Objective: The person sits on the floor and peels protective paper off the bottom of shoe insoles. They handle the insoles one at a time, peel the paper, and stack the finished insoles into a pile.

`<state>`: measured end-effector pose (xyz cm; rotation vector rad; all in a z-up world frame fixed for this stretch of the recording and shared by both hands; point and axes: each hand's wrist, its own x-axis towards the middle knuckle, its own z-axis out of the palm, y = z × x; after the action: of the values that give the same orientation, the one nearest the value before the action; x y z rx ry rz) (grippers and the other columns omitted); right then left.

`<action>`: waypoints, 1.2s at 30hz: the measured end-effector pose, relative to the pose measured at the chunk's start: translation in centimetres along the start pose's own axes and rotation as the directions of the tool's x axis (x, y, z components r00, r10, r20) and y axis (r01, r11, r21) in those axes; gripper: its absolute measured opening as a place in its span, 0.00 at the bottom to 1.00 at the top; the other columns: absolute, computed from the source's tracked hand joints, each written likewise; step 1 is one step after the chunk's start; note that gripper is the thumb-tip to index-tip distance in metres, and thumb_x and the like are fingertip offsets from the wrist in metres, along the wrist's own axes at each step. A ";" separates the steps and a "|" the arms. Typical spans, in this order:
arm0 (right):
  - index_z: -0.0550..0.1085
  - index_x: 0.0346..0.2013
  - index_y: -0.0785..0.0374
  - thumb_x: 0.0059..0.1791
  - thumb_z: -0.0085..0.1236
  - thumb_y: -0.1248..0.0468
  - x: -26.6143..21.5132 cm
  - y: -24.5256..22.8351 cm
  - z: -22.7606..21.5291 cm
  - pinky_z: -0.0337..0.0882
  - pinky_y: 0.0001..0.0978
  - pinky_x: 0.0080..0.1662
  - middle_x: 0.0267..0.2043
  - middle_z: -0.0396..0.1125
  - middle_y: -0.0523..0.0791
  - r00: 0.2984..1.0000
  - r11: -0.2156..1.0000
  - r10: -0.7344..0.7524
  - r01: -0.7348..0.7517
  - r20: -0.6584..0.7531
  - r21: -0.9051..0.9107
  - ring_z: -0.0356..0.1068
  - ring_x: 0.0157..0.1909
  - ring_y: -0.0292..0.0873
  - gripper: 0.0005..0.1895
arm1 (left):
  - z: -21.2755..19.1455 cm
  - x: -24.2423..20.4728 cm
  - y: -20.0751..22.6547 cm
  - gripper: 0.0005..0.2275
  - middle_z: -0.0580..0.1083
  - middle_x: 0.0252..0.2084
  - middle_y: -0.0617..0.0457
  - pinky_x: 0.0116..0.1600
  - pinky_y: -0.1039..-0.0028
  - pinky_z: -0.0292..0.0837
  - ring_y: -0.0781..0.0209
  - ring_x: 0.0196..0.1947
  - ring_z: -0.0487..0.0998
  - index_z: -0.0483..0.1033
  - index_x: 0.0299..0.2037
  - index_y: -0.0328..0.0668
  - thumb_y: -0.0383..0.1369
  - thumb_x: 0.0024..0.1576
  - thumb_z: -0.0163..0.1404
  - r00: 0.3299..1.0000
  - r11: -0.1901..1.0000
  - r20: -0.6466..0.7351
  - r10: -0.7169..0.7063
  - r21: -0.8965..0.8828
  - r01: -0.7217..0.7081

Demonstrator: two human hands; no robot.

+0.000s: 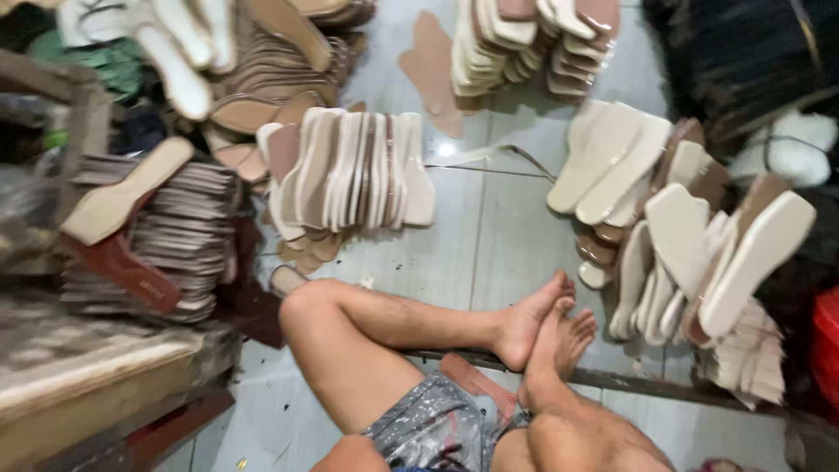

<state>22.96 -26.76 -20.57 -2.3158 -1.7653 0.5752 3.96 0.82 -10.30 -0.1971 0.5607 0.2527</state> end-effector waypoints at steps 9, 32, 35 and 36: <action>0.73 0.48 0.63 0.48 0.64 0.62 8.1 -1.0 -2.7 0.65 0.45 0.60 0.52 0.66 0.52 0.917 0.962 -0.240 0.270 -0.320 0.051 0.65 0.59 0.54 0.16 | 2.1 -3.2 -0.4 0.27 0.73 0.52 0.56 0.59 0.58 0.63 0.58 0.54 0.70 0.68 0.53 0.52 0.64 0.59 0.45 0.995 0.991 0.096 0.013 0.135 -0.026; 0.47 0.74 0.66 0.44 0.67 0.44 42.3 -32.7 11.9 0.60 0.41 0.65 0.72 0.54 0.53 0.748 0.709 -0.373 -0.152 0.549 0.688 0.56 0.71 0.48 0.56 | -27.0 -26.5 28.8 0.55 0.44 0.76 0.28 0.75 0.49 0.39 0.32 0.76 0.42 0.47 0.75 0.36 0.67 0.46 0.58 -0.266 0.544 -0.479 0.837 0.781 0.306; 0.48 0.73 0.63 0.41 0.68 0.47 42.7 -34.0 11.7 0.68 0.43 0.57 0.66 0.59 0.52 0.722 0.686 -0.239 -0.348 0.649 0.639 0.63 0.63 0.47 0.55 | -25.2 -23.8 29.0 0.53 0.43 0.74 0.27 0.71 0.40 0.33 0.29 0.74 0.40 0.49 0.74 0.38 0.67 0.46 0.56 -0.315 0.439 -0.339 0.886 0.831 0.340; 0.52 0.72 0.63 0.41 0.67 0.45 42.6 -34.5 11.7 0.68 0.41 0.55 0.65 0.61 0.50 0.697 0.655 -0.288 -0.357 0.657 0.666 0.64 0.62 0.45 0.53 | -24.5 -23.2 28.8 0.53 0.44 0.73 0.27 0.68 0.37 0.33 0.28 0.73 0.41 0.49 0.74 0.37 0.67 0.46 0.55 -0.336 0.355 -0.246 0.909 0.879 0.318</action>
<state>-2.86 22.55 -27.10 -1.5454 -1.2138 2.0249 -35.50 17.74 -21.28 1.0771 2.5189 0.6278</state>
